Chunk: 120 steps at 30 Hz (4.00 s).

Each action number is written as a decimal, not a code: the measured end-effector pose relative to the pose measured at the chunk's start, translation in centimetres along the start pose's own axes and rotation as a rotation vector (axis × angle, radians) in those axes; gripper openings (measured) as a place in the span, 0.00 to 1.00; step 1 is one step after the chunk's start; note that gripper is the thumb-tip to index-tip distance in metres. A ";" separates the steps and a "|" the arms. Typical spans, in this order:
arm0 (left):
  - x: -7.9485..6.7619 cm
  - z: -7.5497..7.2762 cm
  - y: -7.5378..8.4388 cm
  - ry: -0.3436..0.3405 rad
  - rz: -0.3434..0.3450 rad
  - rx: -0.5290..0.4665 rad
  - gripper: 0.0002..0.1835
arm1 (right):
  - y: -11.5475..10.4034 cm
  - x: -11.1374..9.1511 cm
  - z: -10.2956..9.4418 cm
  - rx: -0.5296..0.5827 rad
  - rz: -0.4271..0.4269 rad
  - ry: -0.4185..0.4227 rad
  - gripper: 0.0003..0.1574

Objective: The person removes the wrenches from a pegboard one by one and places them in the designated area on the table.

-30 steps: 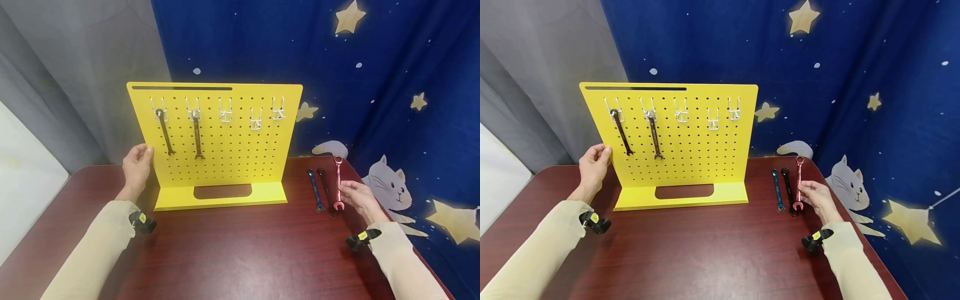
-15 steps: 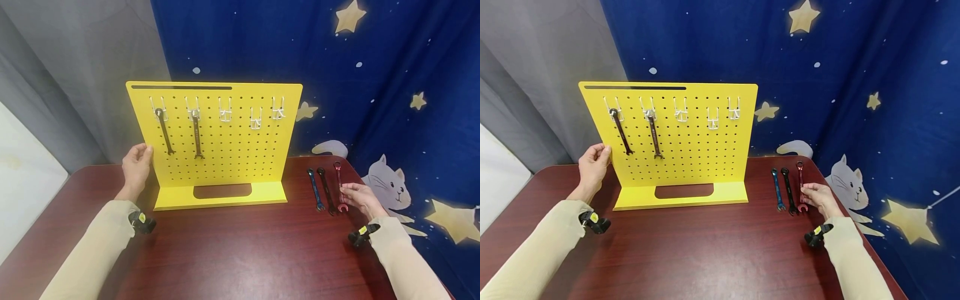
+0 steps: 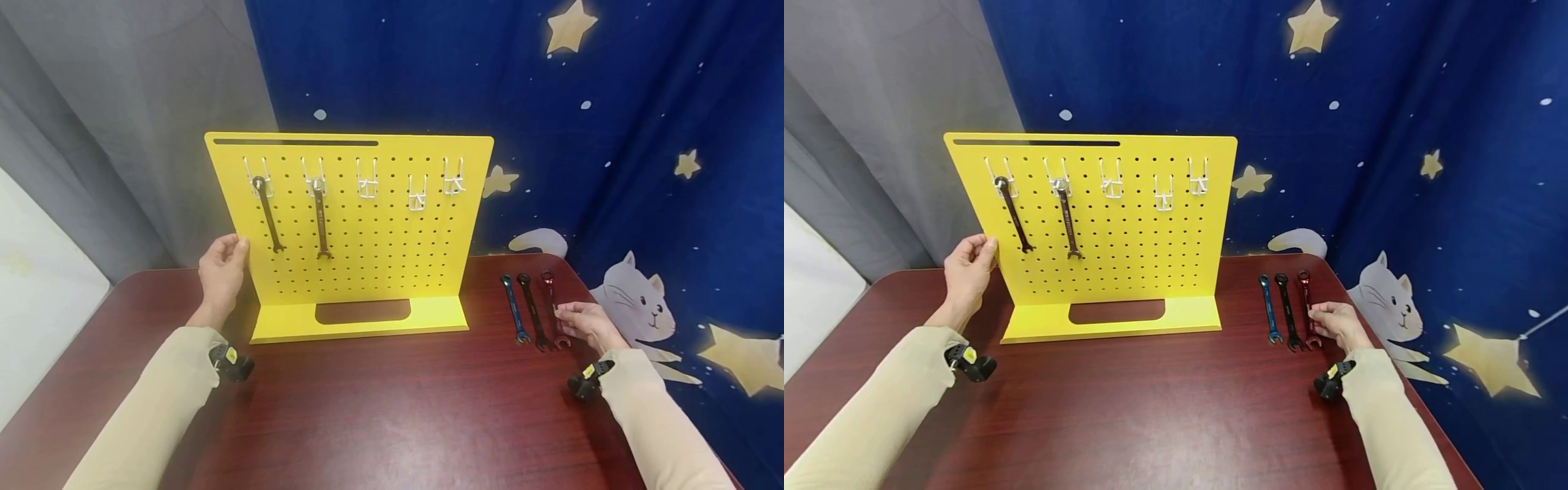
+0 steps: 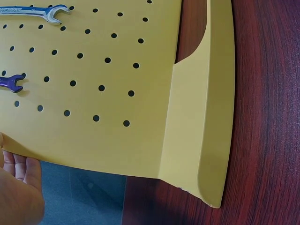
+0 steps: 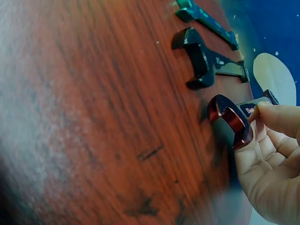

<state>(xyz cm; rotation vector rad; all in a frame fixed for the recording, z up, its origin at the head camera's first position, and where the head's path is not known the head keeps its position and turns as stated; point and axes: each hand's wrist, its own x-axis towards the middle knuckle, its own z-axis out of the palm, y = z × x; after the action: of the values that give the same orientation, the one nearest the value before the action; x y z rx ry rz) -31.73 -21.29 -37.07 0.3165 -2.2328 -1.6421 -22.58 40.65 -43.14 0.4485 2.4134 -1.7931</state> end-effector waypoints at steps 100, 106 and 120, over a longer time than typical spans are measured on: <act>0.0 0.2 -0.2 0.028 0.013 -0.034 0.24 | -3.5 -1.1 4.8 -0.099 -0.172 0.260 0.23; 0.1 0.3 -0.3 0.028 0.010 -0.039 0.22 | -6.0 -1.4 7.7 -0.008 -0.269 0.245 0.22; 0.0 0.2 -0.2 0.027 0.001 -0.032 0.21 | -11.3 -2.3 15.6 0.143 -0.442 0.161 0.17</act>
<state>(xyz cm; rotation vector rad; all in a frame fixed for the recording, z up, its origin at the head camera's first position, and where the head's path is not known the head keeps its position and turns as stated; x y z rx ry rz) -31.86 -21.16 -37.28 0.3272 -2.1839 -1.6613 -25.21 22.45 -36.86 0.0709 2.6652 -2.1884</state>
